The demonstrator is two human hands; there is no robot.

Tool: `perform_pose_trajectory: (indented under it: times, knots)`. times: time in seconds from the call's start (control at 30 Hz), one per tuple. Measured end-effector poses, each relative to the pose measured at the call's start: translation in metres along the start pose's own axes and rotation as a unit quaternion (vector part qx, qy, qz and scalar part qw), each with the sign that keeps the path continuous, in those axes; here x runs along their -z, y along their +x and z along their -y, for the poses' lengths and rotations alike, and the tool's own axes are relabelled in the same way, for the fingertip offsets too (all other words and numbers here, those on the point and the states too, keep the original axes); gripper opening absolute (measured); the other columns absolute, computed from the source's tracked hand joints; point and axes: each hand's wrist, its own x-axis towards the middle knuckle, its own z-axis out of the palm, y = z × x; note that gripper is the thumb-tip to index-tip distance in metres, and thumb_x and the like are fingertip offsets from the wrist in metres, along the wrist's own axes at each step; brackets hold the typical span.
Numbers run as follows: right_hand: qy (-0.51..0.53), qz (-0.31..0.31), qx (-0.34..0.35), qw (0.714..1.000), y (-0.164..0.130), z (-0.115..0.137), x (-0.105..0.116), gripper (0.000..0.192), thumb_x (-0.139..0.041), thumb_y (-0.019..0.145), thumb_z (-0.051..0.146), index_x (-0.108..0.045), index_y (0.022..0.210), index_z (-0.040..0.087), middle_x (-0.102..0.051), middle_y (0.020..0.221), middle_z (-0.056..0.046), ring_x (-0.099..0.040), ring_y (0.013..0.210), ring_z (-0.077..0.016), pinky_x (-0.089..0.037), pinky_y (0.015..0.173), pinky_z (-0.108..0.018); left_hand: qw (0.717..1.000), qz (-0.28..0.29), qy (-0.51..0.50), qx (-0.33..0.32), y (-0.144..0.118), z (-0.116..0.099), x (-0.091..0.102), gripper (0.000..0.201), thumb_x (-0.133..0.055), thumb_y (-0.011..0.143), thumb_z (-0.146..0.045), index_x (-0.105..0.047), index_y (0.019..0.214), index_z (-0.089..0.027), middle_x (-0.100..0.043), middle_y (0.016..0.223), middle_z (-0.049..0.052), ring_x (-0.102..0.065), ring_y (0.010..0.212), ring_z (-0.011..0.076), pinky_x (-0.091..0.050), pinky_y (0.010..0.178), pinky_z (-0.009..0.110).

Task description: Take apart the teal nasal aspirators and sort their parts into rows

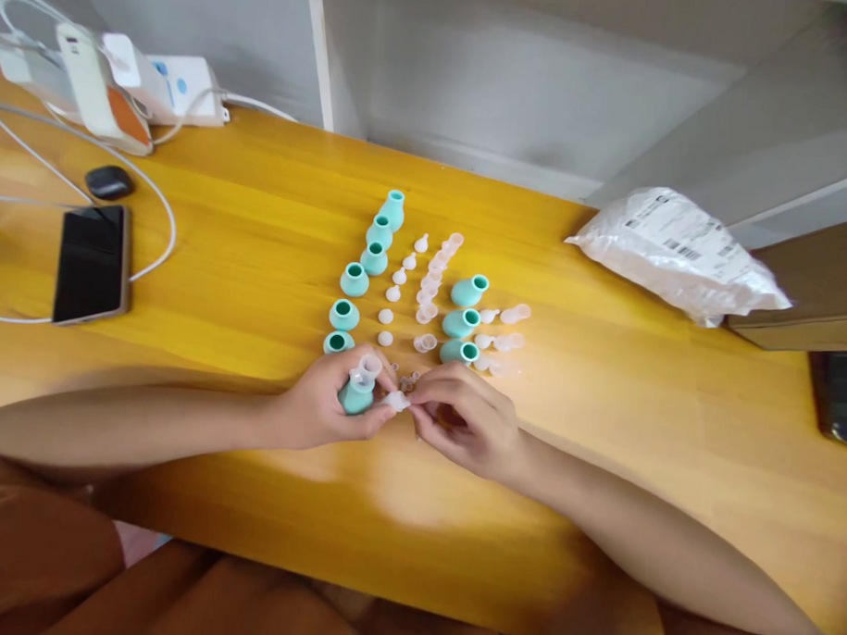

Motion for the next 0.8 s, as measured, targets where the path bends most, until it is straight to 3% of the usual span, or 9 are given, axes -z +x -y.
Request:
perform_pose_trajectory:
  times: [0.2, 0.4, 0.6, 0.7, 0.8]
  knots:
    - [-0.061, 0.017, -0.028, 0.998, -0.0025, -0.0014, 0.0041, 0.021, -0.072, 0.106, 0.009, -0.064, 0.121, 0.021, -0.071, 0.099, -0.005, -0.064, 0.066, -0.0111, -0.058, 0.058, -0.024, 0.997, -0.025, 0.067, 0.028, -0.0002, -0.0026, 0.0001, 0.017, -0.075, 0.092, -0.023, -0.06, 0.101, -0.022, -0.071, 0.094, 0.0, -0.07, 0.082, 0.0152, -0.058, 0.078, 0.029]
    - [-0.245, 0.096, 0.003, 0.965, -0.0062, 0.0005, 0.0058, 0.02, -0.062, 0.109, 0.009, -0.063, 0.126, 0.019, -0.077, 0.101, -0.008, -0.074, 0.076, -0.0179, -0.06, 0.06, -0.029, 0.994, 0.024, 0.101, 0.021, -0.0046, -0.0048, 0.0013, 0.021, -0.075, 0.091, -0.024, -0.058, 0.101, -0.023, -0.07, 0.093, -0.001, -0.067, 0.081, 0.0155, -0.055, 0.077, 0.029]
    - [-0.111, 0.05, -0.013, 0.992, -0.0012, 0.0048, 0.0081, 0.032, -0.068, 0.109, 0.016, -0.061, 0.141, 0.018, -0.078, 0.112, -0.011, -0.078, 0.086, -0.0192, -0.067, 0.069, -0.03, 0.996, 0.037, 0.063, 0.049, -0.0027, -0.0017, 0.0025, 0.019, -0.076, 0.097, -0.03, -0.062, 0.106, -0.022, -0.073, 0.1, 0.001, -0.071, 0.09, 0.0177, -0.056, 0.083, 0.031]
    - [-0.114, 0.07, 0.042, 0.99, -0.0002, 0.0044, 0.0085, 0.036, -0.074, 0.11, 0.03, -0.063, 0.141, 0.015, -0.077, 0.117, -0.015, -0.08, 0.098, -0.0221, -0.071, 0.078, -0.032, 0.996, 0.058, 0.033, 0.051, -0.002, -0.0009, 0.0046, 0.022, -0.079, 0.1, -0.035, -0.063, 0.104, -0.021, -0.073, 0.099, 0.001, -0.069, 0.087, 0.0163, -0.056, 0.083, 0.03]
    - [-0.144, 0.064, 0.092, 0.983, -0.0006, 0.0028, 0.0076, 0.029, -0.074, 0.111, 0.025, -0.067, 0.135, 0.011, -0.079, 0.117, -0.016, -0.08, 0.107, -0.023, -0.072, 0.09, -0.033, 0.994, 0.082, 0.021, 0.064, -0.0011, -0.0017, 0.0066, 0.025, -0.08, 0.102, -0.039, -0.062, 0.1, -0.021, -0.071, 0.095, -0.001, -0.064, 0.082, 0.0146, -0.053, 0.079, 0.028]
